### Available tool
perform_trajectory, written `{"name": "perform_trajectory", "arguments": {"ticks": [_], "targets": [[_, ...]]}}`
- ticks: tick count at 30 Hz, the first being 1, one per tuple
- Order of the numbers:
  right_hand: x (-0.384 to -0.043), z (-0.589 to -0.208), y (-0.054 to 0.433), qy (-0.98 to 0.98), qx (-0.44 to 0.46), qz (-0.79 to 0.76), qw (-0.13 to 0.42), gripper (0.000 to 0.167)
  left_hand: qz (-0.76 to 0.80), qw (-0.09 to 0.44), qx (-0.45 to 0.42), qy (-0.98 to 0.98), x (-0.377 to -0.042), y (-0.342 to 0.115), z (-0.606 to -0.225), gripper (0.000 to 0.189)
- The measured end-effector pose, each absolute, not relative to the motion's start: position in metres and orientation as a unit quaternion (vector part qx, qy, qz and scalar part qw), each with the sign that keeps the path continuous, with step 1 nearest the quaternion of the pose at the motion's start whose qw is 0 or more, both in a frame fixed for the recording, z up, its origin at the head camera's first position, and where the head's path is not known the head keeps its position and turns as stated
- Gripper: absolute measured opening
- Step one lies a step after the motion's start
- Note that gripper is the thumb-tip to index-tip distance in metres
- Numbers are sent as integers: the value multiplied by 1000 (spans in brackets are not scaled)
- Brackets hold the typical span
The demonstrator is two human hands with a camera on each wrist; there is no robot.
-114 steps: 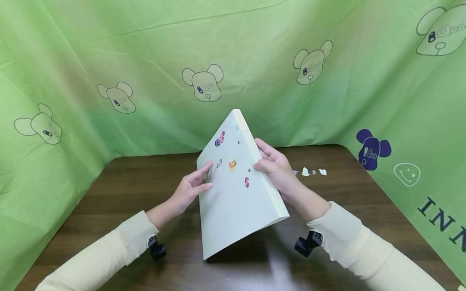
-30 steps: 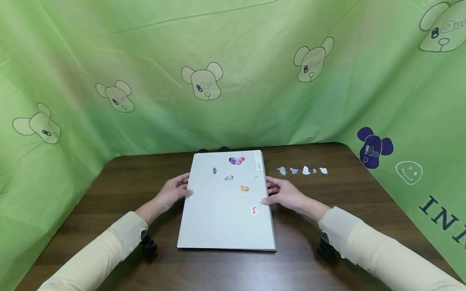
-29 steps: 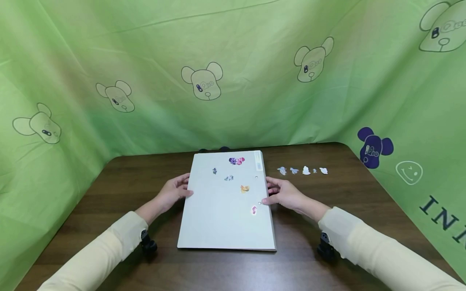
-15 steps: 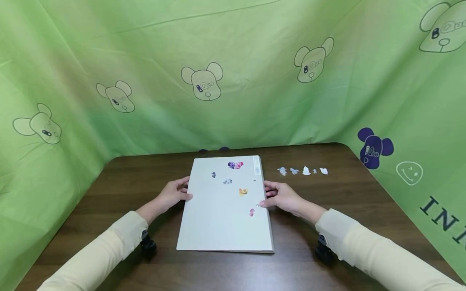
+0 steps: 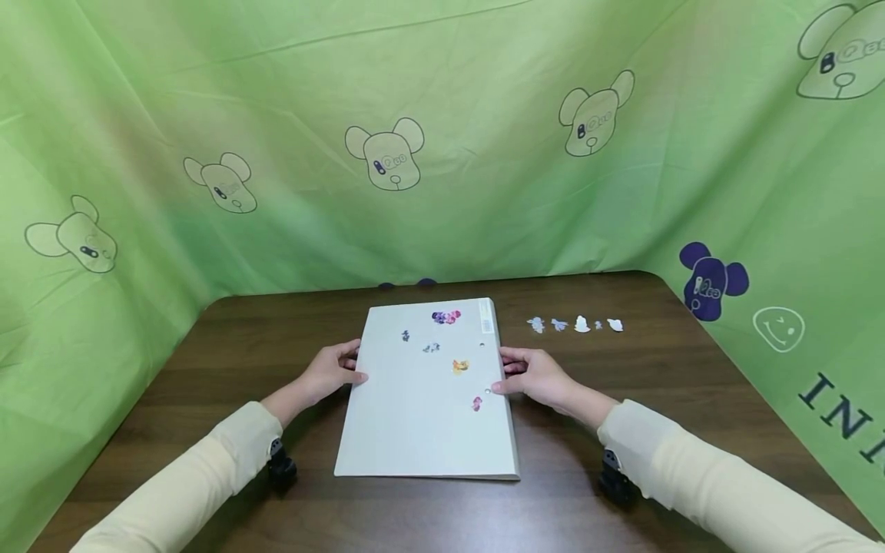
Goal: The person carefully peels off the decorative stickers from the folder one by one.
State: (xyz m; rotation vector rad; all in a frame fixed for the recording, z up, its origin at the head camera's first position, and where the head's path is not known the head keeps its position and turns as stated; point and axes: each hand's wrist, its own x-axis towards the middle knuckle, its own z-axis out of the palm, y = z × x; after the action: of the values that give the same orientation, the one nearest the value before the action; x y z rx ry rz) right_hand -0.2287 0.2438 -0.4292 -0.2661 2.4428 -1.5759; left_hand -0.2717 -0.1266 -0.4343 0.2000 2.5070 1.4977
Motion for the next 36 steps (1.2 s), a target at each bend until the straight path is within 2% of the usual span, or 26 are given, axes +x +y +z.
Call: {"name": "perform_trajectory", "arguments": {"ticks": [11,27,36], "targets": [[-231,-432,245,834,-98,-533,105,73,413,126,106,896,-274,-130,-429,86],[-228,-429,244,826,-103,-543,108,72,372,123,132,911,-271,-133,-428,78],[-231,-422,247,850,-110,-509,82,68,341,106,177,917,-269,-137,-430,81]]}}
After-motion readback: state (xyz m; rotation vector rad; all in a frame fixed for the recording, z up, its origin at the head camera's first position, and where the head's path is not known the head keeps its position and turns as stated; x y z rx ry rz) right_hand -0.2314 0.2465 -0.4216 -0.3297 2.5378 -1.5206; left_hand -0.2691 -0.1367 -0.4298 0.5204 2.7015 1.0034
